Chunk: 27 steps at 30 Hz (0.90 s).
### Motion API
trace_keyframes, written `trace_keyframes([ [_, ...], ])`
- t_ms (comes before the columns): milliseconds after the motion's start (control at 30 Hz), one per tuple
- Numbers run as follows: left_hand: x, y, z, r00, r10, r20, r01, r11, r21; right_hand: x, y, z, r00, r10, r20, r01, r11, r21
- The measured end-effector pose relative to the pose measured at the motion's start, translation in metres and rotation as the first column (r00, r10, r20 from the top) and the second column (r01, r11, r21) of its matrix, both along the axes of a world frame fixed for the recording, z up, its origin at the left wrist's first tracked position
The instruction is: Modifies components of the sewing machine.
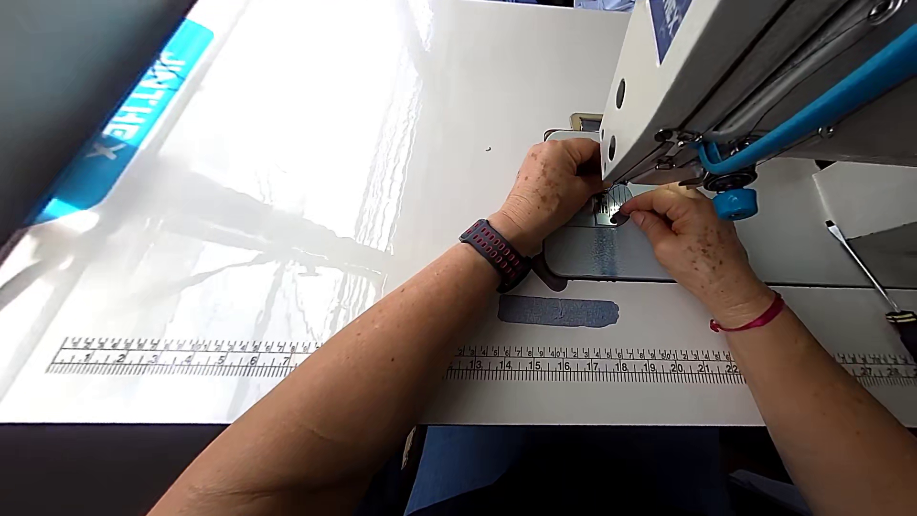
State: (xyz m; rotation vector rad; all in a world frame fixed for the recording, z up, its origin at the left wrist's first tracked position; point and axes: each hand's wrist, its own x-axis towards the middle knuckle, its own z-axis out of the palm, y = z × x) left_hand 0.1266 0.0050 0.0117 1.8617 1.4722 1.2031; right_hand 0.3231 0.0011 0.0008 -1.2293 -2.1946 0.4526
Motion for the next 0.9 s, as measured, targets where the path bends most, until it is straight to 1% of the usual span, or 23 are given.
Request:
trace_keyframes([
  [100,0.002,0.001,-0.002,1.000,0.004,-0.016,-0.004,1.000,0.026,0.000,0.000,-0.001,1.000,-0.031,0.002,0.031,0.999,-0.014],
  [267,0.002,0.000,-0.003,0.996,0.036,-0.083,-0.030,0.997,0.078,0.001,0.001,-0.002,0.999,-0.036,0.021,0.036,0.999,0.020],
  [467,0.003,-0.002,-0.001,0.994,0.047,-0.102,-0.042,0.998,0.053,0.007,0.002,0.000,0.999,0.007,0.037,-0.008,1.000,0.011],
  [533,0.002,-0.004,-0.001,0.994,0.060,-0.096,-0.057,0.998,0.037,0.016,-0.007,0.009,0.996,0.036,0.078,-0.035,0.999,-0.014],
  [567,0.000,-0.005,-0.001,0.993,0.064,-0.100,-0.061,0.997,0.038,0.026,-0.015,0.016,0.994,0.040,0.104,-0.040,0.999,0.002],
  [633,-0.001,-0.005,-0.002,0.991,0.066,-0.118,-0.058,0.996,0.073,0.059,-0.034,0.024,0.989,-0.036,0.144,0.021,0.994,0.107],
  [733,0.001,-0.004,-0.004,0.988,0.057,-0.141,-0.040,0.991,0.125,0.129,-0.059,0.021,0.937,-0.295,0.188,0.243,0.936,0.255],
  [800,0.003,-0.003,-0.004,0.989,0.054,-0.137,-0.039,0.993,0.113,0.168,-0.067,0.013,0.876,-0.426,0.227,0.360,0.890,0.281],
  [900,0.002,-0.002,0.001,0.994,0.034,-0.108,-0.032,0.999,0.023,0.192,-0.069,-0.008,0.823,-0.491,0.286,0.414,0.863,0.290],
])
